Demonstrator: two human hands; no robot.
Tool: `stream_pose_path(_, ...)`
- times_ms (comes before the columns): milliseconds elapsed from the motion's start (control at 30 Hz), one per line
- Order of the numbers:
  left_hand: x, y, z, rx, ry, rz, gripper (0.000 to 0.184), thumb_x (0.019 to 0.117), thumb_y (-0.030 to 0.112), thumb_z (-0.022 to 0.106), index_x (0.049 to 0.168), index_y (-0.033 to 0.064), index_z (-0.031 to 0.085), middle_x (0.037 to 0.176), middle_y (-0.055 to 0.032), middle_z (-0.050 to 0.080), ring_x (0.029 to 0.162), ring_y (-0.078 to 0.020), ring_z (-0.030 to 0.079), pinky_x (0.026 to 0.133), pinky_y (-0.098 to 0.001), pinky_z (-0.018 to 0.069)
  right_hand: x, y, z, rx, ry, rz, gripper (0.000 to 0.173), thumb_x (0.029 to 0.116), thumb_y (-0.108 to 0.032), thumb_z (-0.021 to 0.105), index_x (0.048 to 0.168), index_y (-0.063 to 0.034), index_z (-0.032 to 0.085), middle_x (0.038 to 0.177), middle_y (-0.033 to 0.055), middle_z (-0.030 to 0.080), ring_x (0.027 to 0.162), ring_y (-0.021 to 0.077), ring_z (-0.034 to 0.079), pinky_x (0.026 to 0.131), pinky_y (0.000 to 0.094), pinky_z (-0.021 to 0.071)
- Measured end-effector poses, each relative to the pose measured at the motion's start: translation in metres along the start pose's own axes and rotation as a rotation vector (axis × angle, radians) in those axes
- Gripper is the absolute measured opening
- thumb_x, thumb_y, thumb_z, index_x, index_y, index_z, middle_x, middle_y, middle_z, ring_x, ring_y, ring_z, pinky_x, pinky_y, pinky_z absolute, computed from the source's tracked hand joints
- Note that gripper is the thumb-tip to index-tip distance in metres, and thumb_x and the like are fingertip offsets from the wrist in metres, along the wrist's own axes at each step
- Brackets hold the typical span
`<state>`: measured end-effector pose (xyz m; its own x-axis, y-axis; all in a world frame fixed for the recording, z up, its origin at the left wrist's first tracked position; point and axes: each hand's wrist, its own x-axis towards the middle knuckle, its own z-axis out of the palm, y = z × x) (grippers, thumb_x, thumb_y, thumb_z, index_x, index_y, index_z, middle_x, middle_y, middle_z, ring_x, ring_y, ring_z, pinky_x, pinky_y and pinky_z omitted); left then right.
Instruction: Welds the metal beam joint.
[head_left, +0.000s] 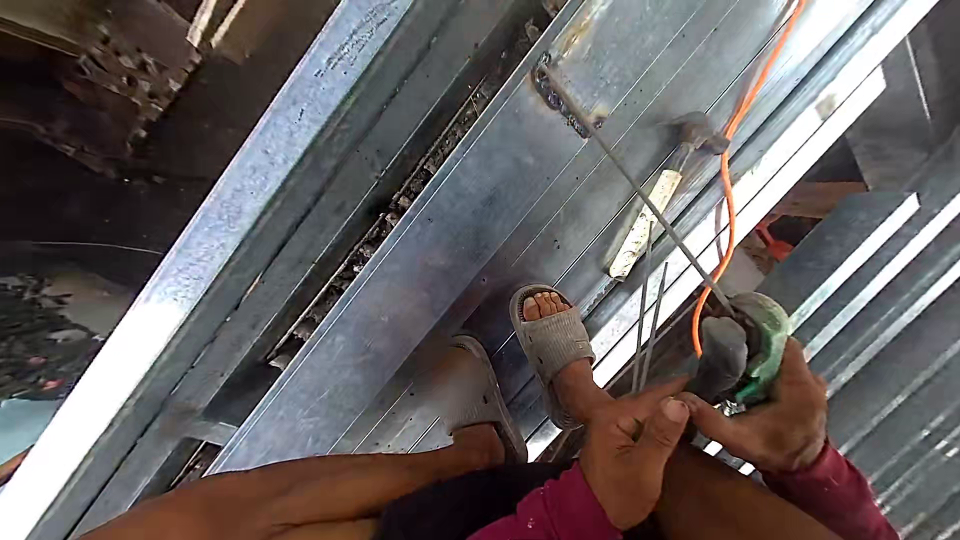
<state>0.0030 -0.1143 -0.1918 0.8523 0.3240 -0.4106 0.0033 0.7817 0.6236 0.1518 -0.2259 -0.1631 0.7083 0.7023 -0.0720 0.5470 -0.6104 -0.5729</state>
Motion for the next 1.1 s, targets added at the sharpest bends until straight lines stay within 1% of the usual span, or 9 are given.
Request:
stream_pose_path(100, -0.0002, -0.0015, -0.0013, 0.022, 0.002, 0.006, 0.037, 0.1086, 0.018, 0.048, 0.114, -0.0121, 0.069, 0.123, -0.0172, 0.072, 0.119, -0.0105, 0.066, 0.107, -0.0288, 0.0504, 0.0016, -0.0013, 0.0001, -0.024, 0.000, -0.018, 0.090, 0.0759, -0.071, 0.076, 0.127, 0.0002, 0.057, 0.099, 0.0053, 0.072, 0.093, -0.0055, 0.065, 0.081, 0.0163, 0.0549)
stream_pose_path(133, -0.0004, -0.0017, -0.0016, 0.032, 0.003, 0.004, 0.037, 0.1087, 0.018, 0.048, 0.113, -0.0116, 0.070, 0.122, -0.0166, 0.072, 0.117, -0.0097, 0.067, 0.106, -0.0282, 0.0509, 0.0015, -0.0016, 0.0004, -0.030, 0.002, -0.015, 0.089, 0.0757, -0.071, 0.076, 0.126, 0.0000, 0.057, 0.097, 0.0052, 0.072, 0.091, -0.0056, 0.065, 0.079, 0.0160, 0.0546)
stream_pose_path(400, -0.0005, 0.0000, -0.0002, 0.019, 0.013, -0.026, 0.035, 0.1083, 0.017, 0.049, 0.113, -0.0105, 0.071, 0.122, -0.0147, 0.073, 0.115, -0.0079, 0.067, 0.104, -0.0264, 0.0512, 0.0015, -0.0035, 0.0001, -0.051, 0.014, -0.010, 0.091, 0.0750, -0.073, 0.074, 0.125, 0.0006, 0.058, 0.094, 0.0060, 0.072, 0.087, -0.0054, 0.066, 0.075, 0.0154, 0.0548)
stream_pose_path(500, -0.0012, -0.0010, -0.0009, 0.014, 0.012, -0.023, 0.036, 0.1085, 0.016, 0.048, 0.112, -0.0116, 0.070, 0.122, -0.0164, 0.072, 0.117, -0.0092, 0.067, 0.105, -0.0272, 0.0507, 0.0012, -0.0040, 0.0005, -0.059, 0.006, -0.005, 0.089, 0.0752, -0.073, 0.074, 0.125, -0.0002, 0.057, 0.092, 0.0058, 0.072, 0.085, -0.0056, 0.065, 0.073, 0.0151, 0.0543)
stream_pose_path(633, -0.0015, -0.0030, -0.0015, 0.013, 0.013, -0.009, 0.035, 0.1084, 0.016, 0.048, 0.112, -0.0117, 0.070, 0.121, -0.0163, 0.073, 0.115, -0.0098, 0.068, 0.104, -0.0278, 0.0517, 0.0005, -0.0037, 0.0000, -0.049, -0.006, -0.004, 0.090, 0.0755, -0.071, 0.075, 0.125, 0.0015, 0.057, 0.093, 0.0064, 0.072, 0.086, -0.0052, 0.066, 0.074, 0.0152, 0.0546)
stream_pose_path(767, -0.0014, -0.0038, -0.0019, 0.010, 0.004, -0.011, 0.036, 0.1087, 0.017, 0.048, 0.112, -0.0111, 0.070, 0.121, -0.0160, 0.073, 0.117, -0.0105, 0.067, 0.106, -0.0287, 0.0509, 0.0002, -0.0030, 0.0005, -0.049, -0.006, 0.012, 0.092, 0.0745, -0.072, 0.075, 0.124, 0.0033, 0.058, 0.092, 0.0070, 0.072, 0.084, -0.0052, 0.065, 0.073, 0.0155, 0.0545)
stream_pose_path(867, -0.0018, -0.0040, -0.0016, 0.011, 0.011, -0.014, 0.037, 0.1086, 0.019, 0.049, 0.113, -0.0116, 0.070, 0.122, -0.0169, 0.072, 0.120, -0.0120, 0.066, 0.108, -0.0292, 0.0495, -0.0006, -0.0020, 0.0015, -0.037, -0.003, 0.012, 0.091, 0.0748, -0.071, 0.075, 0.124, 0.0038, 0.058, 0.094, 0.0076, 0.072, 0.086, -0.0042, 0.066, 0.075, 0.0164, 0.0551)
stream_pose_path(933, -0.0016, -0.0049, -0.0020, 0.020, 0.015, -0.012, 0.037, 0.1083, 0.018, 0.049, 0.111, -0.0117, 0.070, 0.121, -0.0178, 0.073, 0.120, -0.0131, 0.066, 0.108, -0.0300, 0.0496, -0.0009, -0.0010, 0.0022, -0.024, -0.001, 0.007, 0.090, 0.0753, -0.071, 0.076, 0.124, 0.0034, 0.058, 0.095, 0.0075, 0.072, 0.087, -0.0037, 0.066, 0.075, 0.0171, 0.0554)
stream_pose_path(1100, -0.0006, -0.0058, -0.0029, 0.024, 0.012, -0.010, 0.037, 0.1086, 0.018, 0.049, 0.109, -0.0119, 0.071, 0.118, -0.0173, 0.073, 0.115, -0.0111, 0.068, 0.105, -0.0292, 0.0517, 0.0005, -0.0016, 0.0024, -0.046, -0.008, 0.004, 0.090, 0.0764, -0.073, 0.074, 0.123, 0.0030, 0.057, 0.095, 0.0080, 0.072, 0.088, -0.0038, 0.066, 0.075, 0.0164, 0.0548)
